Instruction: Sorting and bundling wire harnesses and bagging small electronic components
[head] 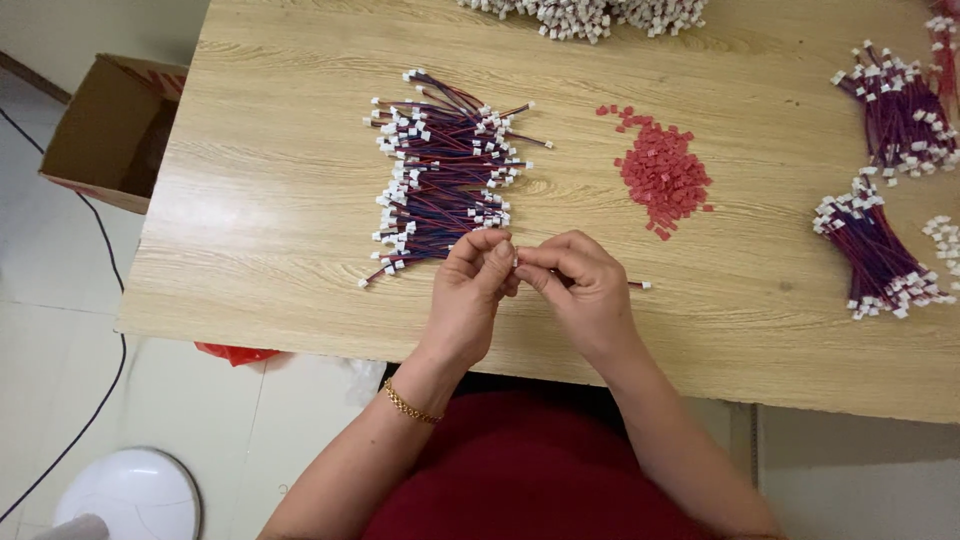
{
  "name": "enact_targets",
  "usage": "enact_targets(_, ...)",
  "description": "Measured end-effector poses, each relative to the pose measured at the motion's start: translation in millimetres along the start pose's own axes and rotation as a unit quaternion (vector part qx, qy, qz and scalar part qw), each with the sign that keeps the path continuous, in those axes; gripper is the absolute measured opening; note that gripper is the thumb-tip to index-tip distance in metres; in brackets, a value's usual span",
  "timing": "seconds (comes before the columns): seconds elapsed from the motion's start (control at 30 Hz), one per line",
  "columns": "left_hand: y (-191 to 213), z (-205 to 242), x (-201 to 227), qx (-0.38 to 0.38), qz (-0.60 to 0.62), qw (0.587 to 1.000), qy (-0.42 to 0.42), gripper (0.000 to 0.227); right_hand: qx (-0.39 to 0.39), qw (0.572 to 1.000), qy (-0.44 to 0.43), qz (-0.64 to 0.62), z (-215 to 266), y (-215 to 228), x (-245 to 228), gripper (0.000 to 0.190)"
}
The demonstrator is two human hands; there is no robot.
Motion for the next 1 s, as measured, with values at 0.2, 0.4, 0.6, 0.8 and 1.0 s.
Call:
enact_targets(0.2, 1, 1, -4, -0.004, -0.007, 1.0, -0.01, 0.02, 0.012, 0.999, -0.021, -0.032, 4, -2, 8, 0.016)
enact_targets(0.4, 3, 0, -2, -0.004, 0.004, 1.0, -0.025, 0.018, -0.008, 0.998, -0.019, -0.054, 4, -4, 18, 0.015)
enact_targets(0.6, 4, -2, -2, -0.069, -0.036, 0.996, -0.031, 0.019, -0.068, 0.96, -0.177, -0.206, 9, -14, 43, 0.015)
enact_targets(0.8, 7, 0, -12, -0.111, -0.105, 0.987, -0.051, 0.017, -0.077, 0.935, -0.261, -0.23, 14, -20, 67, 0.014)
enact_targets(1.0, 6, -4, 10, -0.113, -0.176, 0.976, -0.057, 0.021, -0.073, 0.972, -0.214, -0.061, 7, -1, 66, 0.016)
Point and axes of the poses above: each hand's wrist, its own z-axis away from the middle knuckle, its own y-axis out of the back of the hand, x = y × z, the point moved 6 cm from there along -z, towards the middle knuckle, and after that the axes turned 12 degrees about -y, right-handed, at the moved point
